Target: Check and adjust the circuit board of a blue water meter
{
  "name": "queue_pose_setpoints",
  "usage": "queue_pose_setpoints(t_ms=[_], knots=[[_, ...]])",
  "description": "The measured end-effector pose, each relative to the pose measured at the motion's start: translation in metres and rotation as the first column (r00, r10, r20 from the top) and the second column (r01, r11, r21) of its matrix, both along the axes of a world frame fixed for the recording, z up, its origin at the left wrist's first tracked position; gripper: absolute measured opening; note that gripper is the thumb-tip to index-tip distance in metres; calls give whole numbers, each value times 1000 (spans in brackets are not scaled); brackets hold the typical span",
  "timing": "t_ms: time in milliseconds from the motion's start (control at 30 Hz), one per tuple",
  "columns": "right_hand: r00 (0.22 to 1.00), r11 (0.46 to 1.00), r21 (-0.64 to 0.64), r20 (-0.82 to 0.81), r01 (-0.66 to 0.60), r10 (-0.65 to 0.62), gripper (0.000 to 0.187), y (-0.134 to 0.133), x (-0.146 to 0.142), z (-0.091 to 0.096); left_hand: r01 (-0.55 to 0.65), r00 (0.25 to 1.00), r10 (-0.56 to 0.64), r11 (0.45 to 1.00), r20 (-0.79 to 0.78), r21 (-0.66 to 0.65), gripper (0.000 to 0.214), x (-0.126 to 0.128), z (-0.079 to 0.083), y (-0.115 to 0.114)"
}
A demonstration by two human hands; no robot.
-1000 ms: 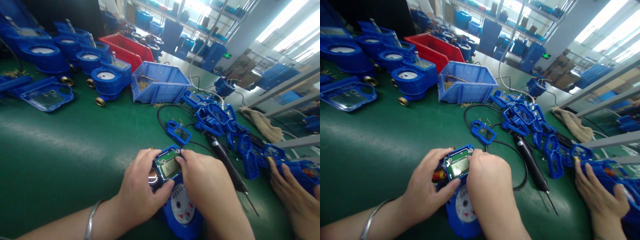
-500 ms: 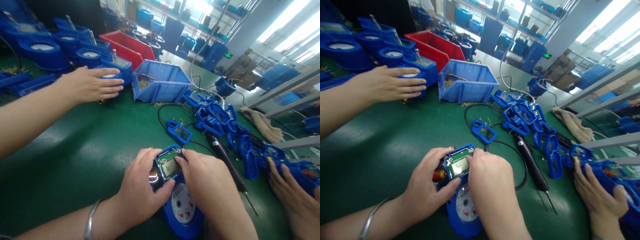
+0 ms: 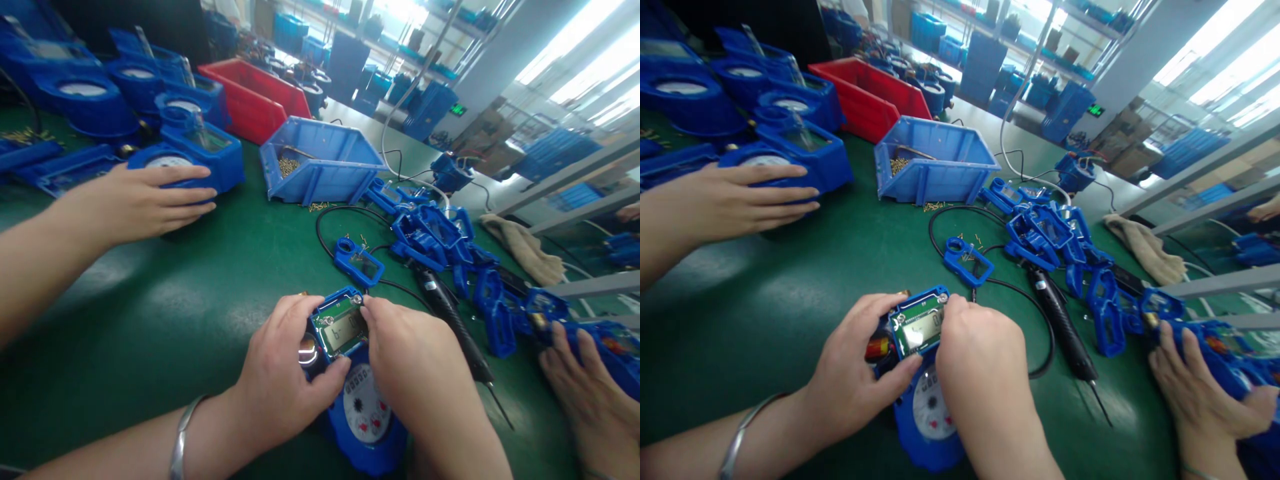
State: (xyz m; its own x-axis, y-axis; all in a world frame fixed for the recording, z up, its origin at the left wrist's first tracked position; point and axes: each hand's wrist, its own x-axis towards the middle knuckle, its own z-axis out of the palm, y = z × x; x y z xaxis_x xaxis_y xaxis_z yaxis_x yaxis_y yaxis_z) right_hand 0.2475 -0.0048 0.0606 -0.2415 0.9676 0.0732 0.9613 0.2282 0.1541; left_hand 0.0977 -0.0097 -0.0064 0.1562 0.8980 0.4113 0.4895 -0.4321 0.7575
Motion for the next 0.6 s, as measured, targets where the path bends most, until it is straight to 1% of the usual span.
queue_pose_setpoints(t_ms=[133, 267, 333, 433, 500, 533, 567, 600], knots=[[1000, 1000, -27, 10, 11, -10, 30, 1, 0, 3, -4, 1000, 4, 1000, 11, -10, 39, 0, 0, 0], [999, 999, -7, 7, 41, -41, 28, 2, -5, 2, -4, 1000, 4, 1000, 10, -1, 39, 0, 0, 0], [999, 999, 9, 4, 45, -45, 28, 0, -7, -3, -6, 1000, 6, 1000, 9, -2, 40, 0, -1, -1], [999, 998, 50, -5, 35, -35, 28, -8, -1, -19, -6, 1000, 6, 1000, 7, -10, 41, 0, -1, -1], [999, 989, 144, -47, 20, -13, 32, -17, 20, -31, -7, 1000, 7, 1000, 9, -11, 41, 0, -2, -1], [996, 972, 233, -84, 19, 0, 35, -23, 37, -35, -5, 1000, 5, 1000, 9, -9, 41, 1, -2, -1], [992, 946, 323, -120, 7, 34, 39, -27, 60, -37, -4, 1000, 5, 1000, 9, -7, 41, 1, -2, -1], [991, 938, 348, -129, 10, 37, 43, -32, 88, -38, -4, 1000, 4, 1000, 9, -4, 41, 1, -2, -1]])
